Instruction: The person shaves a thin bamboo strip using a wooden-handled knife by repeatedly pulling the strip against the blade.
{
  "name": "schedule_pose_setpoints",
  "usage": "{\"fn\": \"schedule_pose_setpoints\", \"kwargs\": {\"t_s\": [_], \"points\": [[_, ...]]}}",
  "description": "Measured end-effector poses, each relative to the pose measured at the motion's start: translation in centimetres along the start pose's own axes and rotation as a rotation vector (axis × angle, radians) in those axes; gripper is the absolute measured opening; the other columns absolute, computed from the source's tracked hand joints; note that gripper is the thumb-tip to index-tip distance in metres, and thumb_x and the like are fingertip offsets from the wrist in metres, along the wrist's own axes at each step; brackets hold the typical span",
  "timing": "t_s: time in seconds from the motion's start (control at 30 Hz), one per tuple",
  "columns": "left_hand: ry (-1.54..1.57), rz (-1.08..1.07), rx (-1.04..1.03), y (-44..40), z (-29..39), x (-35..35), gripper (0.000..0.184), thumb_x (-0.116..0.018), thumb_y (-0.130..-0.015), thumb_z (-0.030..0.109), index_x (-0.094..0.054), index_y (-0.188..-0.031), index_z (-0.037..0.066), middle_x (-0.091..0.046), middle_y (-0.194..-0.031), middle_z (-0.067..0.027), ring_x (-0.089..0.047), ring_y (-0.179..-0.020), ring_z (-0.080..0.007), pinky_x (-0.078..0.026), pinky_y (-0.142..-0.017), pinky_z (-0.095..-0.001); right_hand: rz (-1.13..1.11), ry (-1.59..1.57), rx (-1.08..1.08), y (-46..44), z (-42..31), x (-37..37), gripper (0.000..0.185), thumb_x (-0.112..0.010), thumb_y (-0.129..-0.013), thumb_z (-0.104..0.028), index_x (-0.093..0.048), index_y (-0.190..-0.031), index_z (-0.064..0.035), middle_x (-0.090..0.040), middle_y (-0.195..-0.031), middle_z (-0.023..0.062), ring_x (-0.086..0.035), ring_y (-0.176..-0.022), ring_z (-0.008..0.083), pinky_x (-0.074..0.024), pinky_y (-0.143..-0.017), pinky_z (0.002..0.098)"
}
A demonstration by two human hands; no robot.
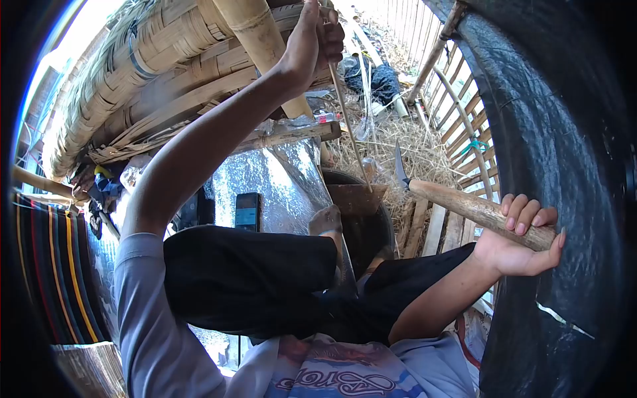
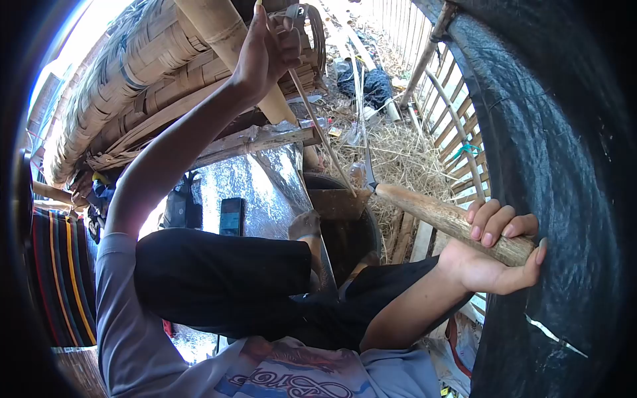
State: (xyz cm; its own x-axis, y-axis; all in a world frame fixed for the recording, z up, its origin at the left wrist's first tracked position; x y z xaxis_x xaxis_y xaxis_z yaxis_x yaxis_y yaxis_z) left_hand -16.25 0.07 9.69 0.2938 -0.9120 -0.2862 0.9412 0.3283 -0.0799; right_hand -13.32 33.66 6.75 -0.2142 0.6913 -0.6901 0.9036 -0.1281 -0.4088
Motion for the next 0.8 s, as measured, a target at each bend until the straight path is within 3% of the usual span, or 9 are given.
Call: {"fn": "schedule_pose_setpoints", "kwargs": {"t_s": [0.03, 0.1, 0.17, 0.27, 0.37, 0.67, 0.8], "points": [[0.003, -0.014, -0.011, 0.3, 0.3, -0.3, 0.055, -0.027, -0.085, 0.070, -0.039, -0.075, 0.017, -0.030, -0.058, 0.0037, -0.032, -0.051, -0.0114, -0.031, -0.054, -0.0267, -0.028, -0.009, 0.032, 0.2, -1.0, -0.1, 0.039, -0.037, -0.084, -0.045, -0.042, -0.067, -0.0101, -0.036, -0.047, 0.0012, -0.034, -0.043, 0.0121, -0.0326, -0.052, 0.0291], [0.085, -0.293, -0.115, 0.5, 1.5, -1.0, 0.058, -0.025, -0.083, 0.072, -0.036, -0.068, 0.017, -0.029, -0.056, 0.0037, -0.028, -0.047, -0.0108, -0.028, -0.047, -0.0255, -0.017, -0.010, 0.083, 0.7, -2.8, -0.5, 0.039, -0.039, -0.084, -0.045, -0.043, -0.068, -0.0097, -0.036, -0.047, 0.0013, -0.035, -0.043, 0.0125, -0.0325, -0.051, 0.0290], [0.050, -0.195, -0.132, 0.7, 3.6, -1.4, 0.063, -0.025, -0.081, 0.074, -0.030, -0.055, 0.017, -0.028, -0.050, 0.0033, -0.025, -0.042, -0.0104, -0.024, -0.041, -0.0250, 0.012, 0.029, 0.172, 1.2, -4.6, -0.8, 0.039, -0.039, -0.083, -0.045, -0.043, -0.068, -0.0094, -0.036, -0.048, 0.0016, -0.034, -0.043, 0.0128, -0.0321, -0.050, 0.0287], [0.006, -0.041, -0.265, 1.2, 7.3, -2.0, 0.063, -0.029, -0.081, 0.074, -0.026, -0.051, 0.019, -0.023, -0.044, 0.0059, -0.021, -0.036, -0.0096, -0.018, -0.035, -0.0238, -0.007, 0.035, 0.195, 2.6, -6.8, -0.4, 0.039, -0.039, -0.083, -0.045, -0.042, -0.068, -0.0095, -0.036, -0.048, 0.0018, -0.035, -0.043, 0.0129, -0.0323, -0.050, 0.0288], [0.047, -0.155, -0.303, 1.1, 11.0, -1.6, 0.061, -0.030, -0.082, 0.073, -0.024, -0.051, 0.020, -0.021, -0.043, 0.0069, -0.018, -0.035, -0.0089, -0.015, -0.034, -0.0227, -0.009, 0.051, 0.205, 5.0, -8.5, 0.0, 0.038, -0.039, -0.084, -0.045, -0.041, -0.068, -0.0098, -0.035, -0.048, 0.0019, -0.034, -0.043, 0.0126, -0.0323, -0.051, 0.0289], [0.144, -0.056, -0.506, 6.7, 19.8, -5.8, 0.062, -0.028, -0.083, 0.072, -0.018, -0.051, 0.019, -0.017, -0.044, 0.0049, -0.015, -0.037, -0.0095, -0.011, -0.035, -0.0247, -0.042, -0.020, 0.392, 9.6, -16.6, -0.6, 0.038, -0.038, -0.085, -0.044, -0.042, -0.068, -0.0099, -0.038, -0.048, 0.0014, -0.035, -0.043, 0.0118, -0.0314, -0.049, 0.0273], [0.135, -0.141, -0.563, 9.0, 22.2, -7.8, 0.062, -0.025, -0.083, 0.072, -0.017, -0.052, 0.019, -0.016, -0.045, 0.0047, -0.015, -0.037, -0.0100, -0.011, -0.037, -0.0255, -0.065, -0.016, 0.478, 10.9, -18.6, -1.6, 0.039, -0.038, -0.086, -0.044, -0.044, -0.068, -0.0096, -0.039, -0.048, 0.0014, -0.036, -0.043, 0.0119, -0.0322, -0.049, 0.0271]]}}
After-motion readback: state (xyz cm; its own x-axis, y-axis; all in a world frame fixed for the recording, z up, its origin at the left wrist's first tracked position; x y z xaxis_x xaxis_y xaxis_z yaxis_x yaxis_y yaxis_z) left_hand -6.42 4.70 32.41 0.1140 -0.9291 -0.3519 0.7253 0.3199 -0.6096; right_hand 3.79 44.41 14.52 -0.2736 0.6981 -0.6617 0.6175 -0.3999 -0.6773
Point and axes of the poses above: each hand's wrist, its own y-axis away from the middle knuckle, its own x-axis out of the back of the hand, z = x × y, the point moved 3 cm from there along -y, towards the middle knuckle
